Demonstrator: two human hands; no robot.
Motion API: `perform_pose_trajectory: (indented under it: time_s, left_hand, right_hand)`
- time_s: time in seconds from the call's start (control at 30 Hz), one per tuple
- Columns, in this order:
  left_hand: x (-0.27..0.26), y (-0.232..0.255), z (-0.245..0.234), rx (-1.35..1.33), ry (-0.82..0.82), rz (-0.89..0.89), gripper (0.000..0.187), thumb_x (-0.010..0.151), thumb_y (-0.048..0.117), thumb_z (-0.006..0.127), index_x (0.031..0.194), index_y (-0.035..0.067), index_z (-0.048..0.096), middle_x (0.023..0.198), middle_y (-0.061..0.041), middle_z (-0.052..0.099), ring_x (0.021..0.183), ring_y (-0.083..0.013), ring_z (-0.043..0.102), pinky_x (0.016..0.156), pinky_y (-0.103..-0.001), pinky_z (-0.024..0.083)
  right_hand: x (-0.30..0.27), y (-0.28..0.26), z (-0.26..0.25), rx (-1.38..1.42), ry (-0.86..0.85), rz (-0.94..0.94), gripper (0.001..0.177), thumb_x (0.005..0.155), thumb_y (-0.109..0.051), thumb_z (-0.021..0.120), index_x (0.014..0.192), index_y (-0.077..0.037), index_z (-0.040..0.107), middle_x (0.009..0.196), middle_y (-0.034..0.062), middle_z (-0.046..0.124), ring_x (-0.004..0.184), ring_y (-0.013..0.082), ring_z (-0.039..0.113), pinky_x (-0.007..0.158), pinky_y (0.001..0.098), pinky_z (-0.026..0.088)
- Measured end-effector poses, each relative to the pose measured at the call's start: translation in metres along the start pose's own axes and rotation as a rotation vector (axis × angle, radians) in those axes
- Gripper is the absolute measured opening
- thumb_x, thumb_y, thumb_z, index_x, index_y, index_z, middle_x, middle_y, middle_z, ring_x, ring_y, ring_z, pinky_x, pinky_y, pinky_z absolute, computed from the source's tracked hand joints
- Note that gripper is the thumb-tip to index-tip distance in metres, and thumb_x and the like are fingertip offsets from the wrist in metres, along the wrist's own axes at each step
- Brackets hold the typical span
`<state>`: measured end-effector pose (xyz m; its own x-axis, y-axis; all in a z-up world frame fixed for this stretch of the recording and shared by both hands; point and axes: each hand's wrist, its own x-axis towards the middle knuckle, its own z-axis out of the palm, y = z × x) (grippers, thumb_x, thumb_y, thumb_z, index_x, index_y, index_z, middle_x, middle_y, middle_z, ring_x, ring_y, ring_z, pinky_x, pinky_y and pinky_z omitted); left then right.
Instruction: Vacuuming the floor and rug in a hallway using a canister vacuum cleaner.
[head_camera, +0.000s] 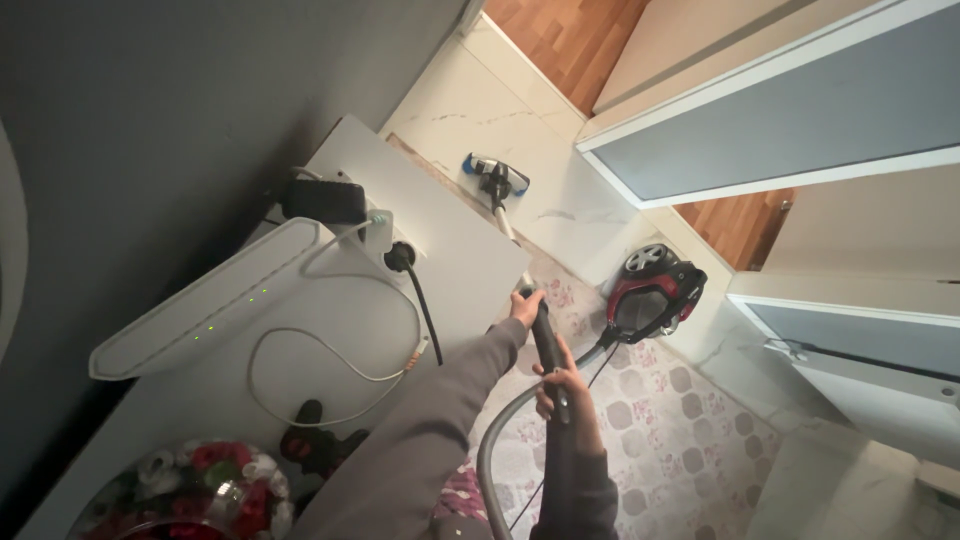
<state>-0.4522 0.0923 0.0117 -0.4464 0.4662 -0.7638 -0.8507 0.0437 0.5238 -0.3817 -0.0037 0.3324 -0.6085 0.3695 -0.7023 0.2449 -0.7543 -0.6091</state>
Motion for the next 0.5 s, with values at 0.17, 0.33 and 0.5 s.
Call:
perform_pose_trajectory:
  time_s: [0.17, 0.33, 0.5]
  left_hand:
    - [-0.031, -0.024, 0.004, 0.041, 0.021, 0.045, 0.084, 0.076, 0.038, 0.078, 0.133, -0.010, 0.039, 0.120, -0.026, 0.062, 0.104, -0.0302, 0.066, 0.089, -0.040, 0.057]
    - [-0.078, -0.054, -0.002, 0.102, 0.082, 0.082, 0.079, 0.079, 0.040, 0.078, 0.133, -0.006, 0.042, 0.122, -0.026, 0.065, 0.110, -0.0321, 0.066, 0.096, -0.041, 0.053]
    - [-0.102, -0.034, -0.002, 0.225, 0.149, -0.185, 0.085, 0.076, 0.044, 0.078, 0.138, -0.002, 0.042, 0.127, -0.031, 0.064, 0.114, -0.0393, 0.067, 0.099, -0.042, 0.053]
  right_hand:
    - [-0.011, 0.017, -0.057, 0.015, -0.006, 0.048, 0.096, 0.078, -0.004, 0.054, 0.161, -0.036, 0.019, 0.110, 0.0167, 0.052, 0.041, 0.0181, 0.050, 0.034, 0.0332, 0.044]
    - [-0.042, 0.035, -0.095, 0.036, -0.107, 0.147, 0.107, 0.070, 0.000, 0.055, 0.160, -0.043, 0.015, 0.105, 0.0177, 0.051, 0.034, 0.0236, 0.050, 0.027, 0.0405, 0.044]
    - [-0.047, 0.027, -0.089, 0.009, 0.013, 0.224, 0.107, 0.064, 0.001, 0.051, 0.157, -0.043, 0.018, 0.103, 0.0210, 0.051, 0.033, 0.0260, 0.049, 0.027, 0.0422, 0.041]
